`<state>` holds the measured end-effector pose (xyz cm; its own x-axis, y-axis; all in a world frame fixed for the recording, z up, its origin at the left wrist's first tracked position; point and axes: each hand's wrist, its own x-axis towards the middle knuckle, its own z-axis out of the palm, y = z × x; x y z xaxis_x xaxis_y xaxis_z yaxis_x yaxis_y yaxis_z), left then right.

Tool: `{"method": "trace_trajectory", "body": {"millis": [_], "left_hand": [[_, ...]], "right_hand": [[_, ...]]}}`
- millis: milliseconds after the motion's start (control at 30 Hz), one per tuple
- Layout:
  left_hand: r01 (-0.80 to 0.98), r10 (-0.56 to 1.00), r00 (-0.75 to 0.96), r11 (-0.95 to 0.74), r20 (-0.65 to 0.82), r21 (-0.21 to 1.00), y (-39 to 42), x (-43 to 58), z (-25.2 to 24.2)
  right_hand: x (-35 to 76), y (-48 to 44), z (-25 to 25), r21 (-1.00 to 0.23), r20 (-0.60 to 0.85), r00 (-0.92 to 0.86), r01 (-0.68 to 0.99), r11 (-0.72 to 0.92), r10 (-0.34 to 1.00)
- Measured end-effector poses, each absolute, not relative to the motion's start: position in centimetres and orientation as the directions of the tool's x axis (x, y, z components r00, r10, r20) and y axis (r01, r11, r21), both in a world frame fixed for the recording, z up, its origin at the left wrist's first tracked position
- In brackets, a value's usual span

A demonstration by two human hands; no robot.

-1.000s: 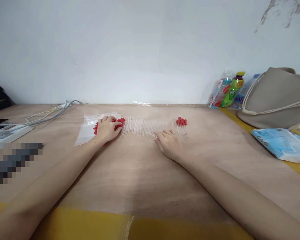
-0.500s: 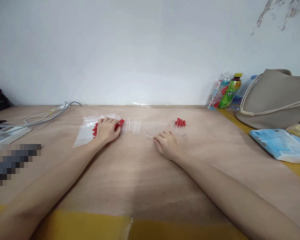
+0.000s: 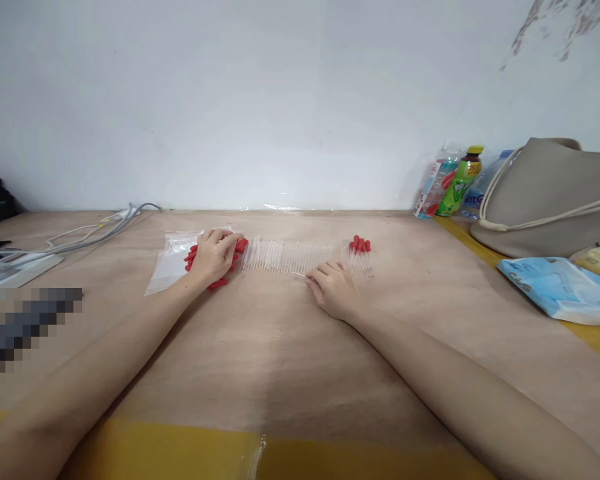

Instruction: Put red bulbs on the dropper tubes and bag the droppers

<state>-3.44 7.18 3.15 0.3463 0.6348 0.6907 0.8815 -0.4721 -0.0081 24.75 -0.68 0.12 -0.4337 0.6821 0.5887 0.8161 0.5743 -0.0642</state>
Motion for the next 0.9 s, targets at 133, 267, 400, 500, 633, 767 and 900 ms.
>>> {"method": "trace_trajectory", "body": {"millis": [133,267,400,500,633,767,900], "left_hand": [[0.718,0.65,0.242,-0.62,0.72,0.318,6.0,-1.6,2.8],[0.457,0.797,0.187,-0.588,0.575,0.667,3.7,1.9,1.5],[0.388,0.833,0.331,-0.549,0.444,0.74,1.9,3.9,0.9],[0.428,0.827,0.374,-0.556,0.421,0.713,1.6,3.9,0.9],[0.436,0.804,0.389,-0.59,0.449,0.679,1.9,3.6,0.8],[0.433,0.763,0.441,-0.642,0.472,0.633,2.0,3.7,0.8],[0.433,0.718,0.487,-0.693,0.497,0.576,1.9,3.7,1.0]], "right_hand": [[24.7,-0.6,0.0,-0.088,0.602,-0.426,0.806,0.586,0.675],[24.7,-0.5,-0.1,-0.118,0.626,-0.409,0.792,0.599,0.664],[24.7,-0.6,-0.1,-0.142,0.632,-0.393,0.788,0.599,0.667],[24.6,-0.6,-0.2,-0.158,0.651,-0.378,0.78,0.606,0.658],[24.6,-0.7,-0.2,-0.182,0.675,-0.351,0.773,0.607,0.649],[24.5,-0.8,-0.1,-0.156,0.662,-0.39,0.763,0.627,0.64],[24.6,-0.7,0.1,-0.148,0.63,-0.431,0.75,0.645,0.646]]}}
